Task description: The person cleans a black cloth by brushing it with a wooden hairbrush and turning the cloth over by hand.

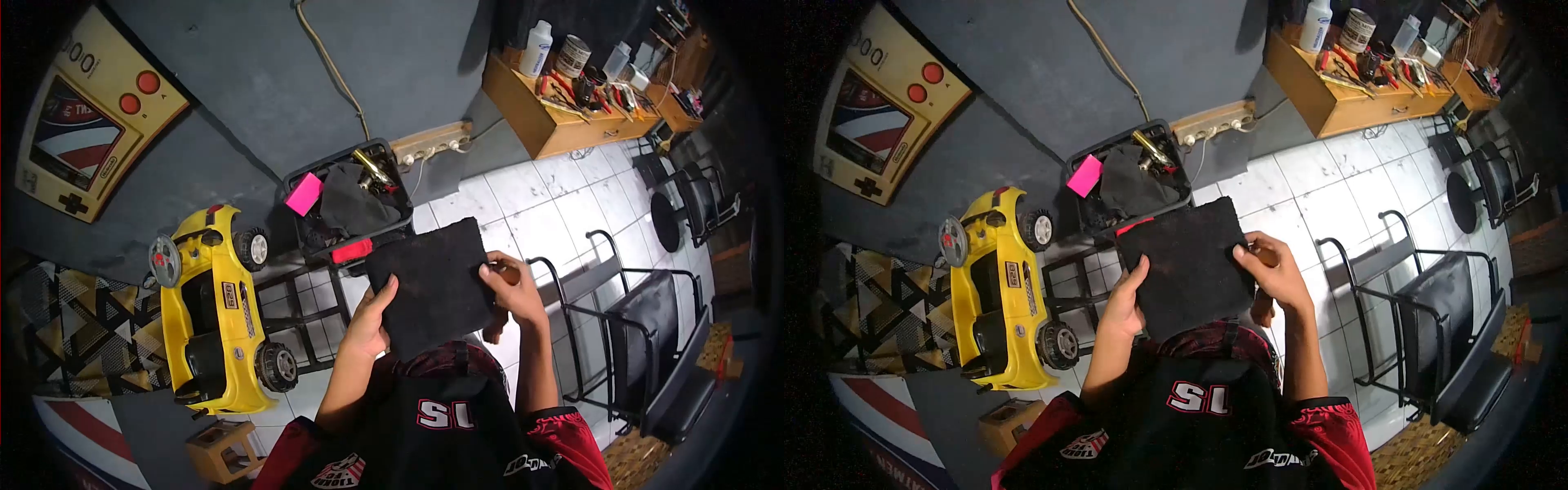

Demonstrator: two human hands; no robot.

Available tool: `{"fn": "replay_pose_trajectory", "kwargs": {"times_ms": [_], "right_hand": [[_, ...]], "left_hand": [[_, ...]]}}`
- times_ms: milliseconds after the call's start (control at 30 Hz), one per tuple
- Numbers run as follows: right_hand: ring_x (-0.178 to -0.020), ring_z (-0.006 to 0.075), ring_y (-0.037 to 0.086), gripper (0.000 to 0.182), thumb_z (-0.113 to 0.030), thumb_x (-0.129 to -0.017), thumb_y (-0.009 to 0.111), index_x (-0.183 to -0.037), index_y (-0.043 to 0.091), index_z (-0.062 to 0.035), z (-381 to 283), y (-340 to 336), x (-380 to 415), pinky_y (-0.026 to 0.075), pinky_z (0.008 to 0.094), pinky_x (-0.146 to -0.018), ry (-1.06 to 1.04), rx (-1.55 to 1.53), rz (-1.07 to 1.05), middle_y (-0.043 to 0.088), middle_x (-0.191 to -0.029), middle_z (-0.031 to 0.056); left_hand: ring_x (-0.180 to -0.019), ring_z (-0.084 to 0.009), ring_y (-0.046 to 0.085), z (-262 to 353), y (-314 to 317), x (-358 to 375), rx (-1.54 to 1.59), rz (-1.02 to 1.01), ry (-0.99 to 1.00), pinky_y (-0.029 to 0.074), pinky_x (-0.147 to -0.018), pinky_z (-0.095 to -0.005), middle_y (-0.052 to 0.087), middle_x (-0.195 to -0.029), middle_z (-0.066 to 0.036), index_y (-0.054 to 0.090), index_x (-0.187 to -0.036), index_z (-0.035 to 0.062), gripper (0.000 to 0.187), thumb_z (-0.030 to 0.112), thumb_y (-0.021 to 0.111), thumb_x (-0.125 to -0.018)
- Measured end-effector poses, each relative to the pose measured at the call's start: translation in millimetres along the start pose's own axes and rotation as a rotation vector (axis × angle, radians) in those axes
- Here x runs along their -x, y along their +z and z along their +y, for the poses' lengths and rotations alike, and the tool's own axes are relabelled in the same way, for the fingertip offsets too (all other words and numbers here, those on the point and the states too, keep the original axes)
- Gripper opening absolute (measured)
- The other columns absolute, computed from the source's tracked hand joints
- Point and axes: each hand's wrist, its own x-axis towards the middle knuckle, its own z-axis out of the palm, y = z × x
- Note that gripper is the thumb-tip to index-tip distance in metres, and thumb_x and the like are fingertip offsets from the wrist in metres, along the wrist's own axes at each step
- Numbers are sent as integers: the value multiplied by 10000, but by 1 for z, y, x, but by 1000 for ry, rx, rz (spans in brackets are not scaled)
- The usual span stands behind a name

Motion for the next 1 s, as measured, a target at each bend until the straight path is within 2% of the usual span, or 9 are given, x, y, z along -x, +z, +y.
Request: {"fn": "replay_pose_trajectory", "kwargs": {"times_ms": [33,133,300,433,633,800,867,967,1000], "right_hand": [[-551,60,510,317,-273,-852,635,-943,588,26,1,-4,-6,387,201,-467,-57,14,-79,578,-701,16],[-523,48,455,451,-277,-805,703,-1079,534,39,18,-32,-23,340,189,-422,69,177,-349,543,-671,-1],[-604,54,457,442,-271,-766,743,-1032,556,28,34,-48,-48,387,216,-529,94,64,-352,535,-714,-18],[-706,78,482,425,-315,-778,728,-979,562,21,57,-49,-69,411,230,-647,157,192,-426,528,-743,-3],[-681,121,502,457,-381,-780,696,-954,591,28,81,-35,-84,429,263,-645,202,284,-447,563,-732,51],[-641,176,539,438,-369,-780,679,-928,620,39,115,-19,-89,439,308,-629,155,329,-352,576,-665,112],[-650,179,563,343,-278,-796,661,-919,622,39,117,-9,-85,435,325,-624,124,353,-306,610,-694,139],[-738,203,628,229,-131,-783,633,-945,626,31,141,9,-82,467,302,-677,136,269,-270,661,-778,114],[-737,230,631,243,-142,-787,633,-971,628,16,149,16,-82,472,285,-693,167,413,-242,678,-805,104]], "left_hand": [[-1026,-211,587,-2,6,-4,-12,6,40,481,-883,-377,595,-1128,-76,529,-1190,72,374,253,616,-875],[-1017,-202,590,-10,13,-19,-33,50,96,488,-872,-363,600,-1121,-69,534,-1180,76,360,202,637,-859],[-1007,-187,592,-26,13,-39,-158,245,315,487,-873,-348,606,-1108,-58,529,-1193,121,439,11,671,-792],[-1042,-209,580,-42,7,-47,-90,390,466,468,-913,-365,609,-1117,-83,518,-1230,109,452,25,654,-807],[-1015,-214,596,-63,-42,-41,149,578,-29,462,-926,-321,622,-1099,-101,588,-1096,4,291,164,618,-855],[-1050,-237,575,-77,-95,-41,153,506,-180,451,-940,-391,597,-1141,-105,562,-1130,34,299,173,607,-869],[-1076,-244,560,-72,-99,-45,211,496,-285,446,-946,-420,578,-1172,-104,545,-1153,44,310,169,602,-876],[-1161,-248,496,-71,-115,-53,136,547,-228,428,-963,-464,553,-1207,-93,518,-1164,57,310,204,583,-898],[-1183,-254,481,-72,-131,-56,118,540,-245,401,-991,-472,529,-1250,-96,507,-1193,79,336,200,594,-891]]}}
